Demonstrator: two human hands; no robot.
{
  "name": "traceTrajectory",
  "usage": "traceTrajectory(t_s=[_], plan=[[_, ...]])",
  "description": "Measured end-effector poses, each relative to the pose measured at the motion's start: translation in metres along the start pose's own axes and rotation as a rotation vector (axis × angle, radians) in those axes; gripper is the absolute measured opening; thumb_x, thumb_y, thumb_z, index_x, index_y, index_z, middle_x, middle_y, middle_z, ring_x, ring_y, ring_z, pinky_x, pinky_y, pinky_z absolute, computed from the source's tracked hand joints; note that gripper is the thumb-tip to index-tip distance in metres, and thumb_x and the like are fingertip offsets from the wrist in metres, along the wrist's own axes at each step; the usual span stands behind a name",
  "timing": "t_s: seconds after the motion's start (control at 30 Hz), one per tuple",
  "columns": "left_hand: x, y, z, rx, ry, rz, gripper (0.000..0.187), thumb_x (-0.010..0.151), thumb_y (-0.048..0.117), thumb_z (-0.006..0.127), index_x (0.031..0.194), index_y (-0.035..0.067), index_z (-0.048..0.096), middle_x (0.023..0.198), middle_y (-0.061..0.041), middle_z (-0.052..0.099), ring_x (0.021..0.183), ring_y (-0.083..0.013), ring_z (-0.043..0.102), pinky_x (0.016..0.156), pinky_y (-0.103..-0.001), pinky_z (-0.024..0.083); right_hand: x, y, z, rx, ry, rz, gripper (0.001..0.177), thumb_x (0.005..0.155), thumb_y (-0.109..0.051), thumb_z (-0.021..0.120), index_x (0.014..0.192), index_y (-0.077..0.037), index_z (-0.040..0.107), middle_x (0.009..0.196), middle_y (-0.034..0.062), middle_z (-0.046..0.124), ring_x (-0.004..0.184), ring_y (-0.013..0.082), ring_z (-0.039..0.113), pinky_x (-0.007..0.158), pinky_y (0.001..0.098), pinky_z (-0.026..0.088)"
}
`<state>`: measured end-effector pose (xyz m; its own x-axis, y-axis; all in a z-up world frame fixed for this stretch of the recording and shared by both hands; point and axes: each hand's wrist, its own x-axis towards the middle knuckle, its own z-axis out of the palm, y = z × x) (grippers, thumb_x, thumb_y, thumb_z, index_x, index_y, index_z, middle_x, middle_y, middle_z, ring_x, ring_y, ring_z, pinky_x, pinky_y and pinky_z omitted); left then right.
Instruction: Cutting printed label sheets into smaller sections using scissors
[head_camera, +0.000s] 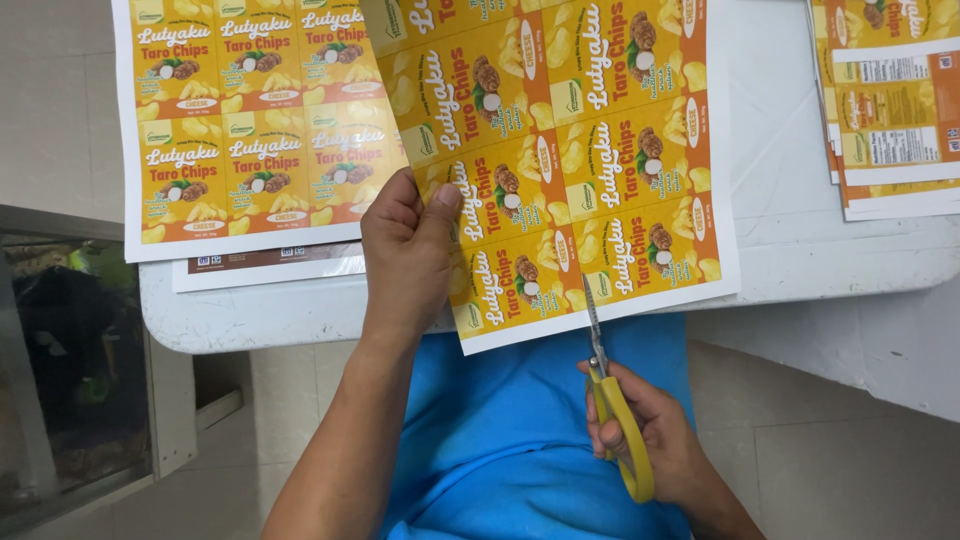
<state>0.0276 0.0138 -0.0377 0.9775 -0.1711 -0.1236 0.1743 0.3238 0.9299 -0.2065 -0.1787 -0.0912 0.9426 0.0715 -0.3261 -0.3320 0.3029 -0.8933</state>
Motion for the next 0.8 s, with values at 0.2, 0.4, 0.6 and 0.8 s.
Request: traceTrajectory(t_s=[0.2,0.4,0.6,0.8], plan=[[0.001,-0.001,0.000,-0.005,0.007,-0.004,0.009,0.100,0.011,0.061,0.106,0.004,0.060,0.112,-0.012,0.075,0.094,-0.0193,0.075,0.079,-0.032,0.066,-0.001,0.002,-0.001,-0.001,0.020,0.032,0.074,0.089,-0.039,0.073,0.147,0.001,0.050,0.084,0.0094,0.060,0.066,0.0155,0.059,0.058,0.0299,0.060],[0.002,-0.004,0.000,-0.012,0.020,-0.011,0.008,0.099,0.010,0.061,0.105,0.004,0.059,0.112,-0.013,0.075,0.093,-0.0192,0.075,0.079,-0.033,0.066,0.000,0.002,-0.001,-0.023,-0.002,-0.005,0.070,0.093,-0.037,0.070,0.147,0.001,0.049,0.082,0.0077,0.060,0.064,0.0140,0.060,0.059,0.0282,0.059],[0.001,-0.003,0.000,0.003,0.014,0.001,0.007,0.100,0.010,0.060,0.105,0.005,0.060,0.111,-0.012,0.075,0.091,-0.0188,0.075,0.077,-0.032,0.066,0.000,-0.001,0.003,0.039,-0.023,-0.069,0.073,0.093,-0.048,0.071,0.144,0.001,0.052,0.084,0.0075,0.062,0.064,0.0125,0.062,0.055,0.0257,0.056],[-0.004,-0.004,0.001,-0.055,-0.013,-0.063,0.014,0.098,0.011,0.063,0.109,0.003,0.061,0.116,-0.015,0.075,0.096,-0.0224,0.075,0.080,-0.035,0.067,0.002,-0.020,0.012,0.028,-0.054,-0.109,0.075,0.094,-0.055,0.070,0.139,0.003,0.054,0.088,0.0074,0.060,0.066,0.0127,0.060,0.056,0.0262,0.055]])
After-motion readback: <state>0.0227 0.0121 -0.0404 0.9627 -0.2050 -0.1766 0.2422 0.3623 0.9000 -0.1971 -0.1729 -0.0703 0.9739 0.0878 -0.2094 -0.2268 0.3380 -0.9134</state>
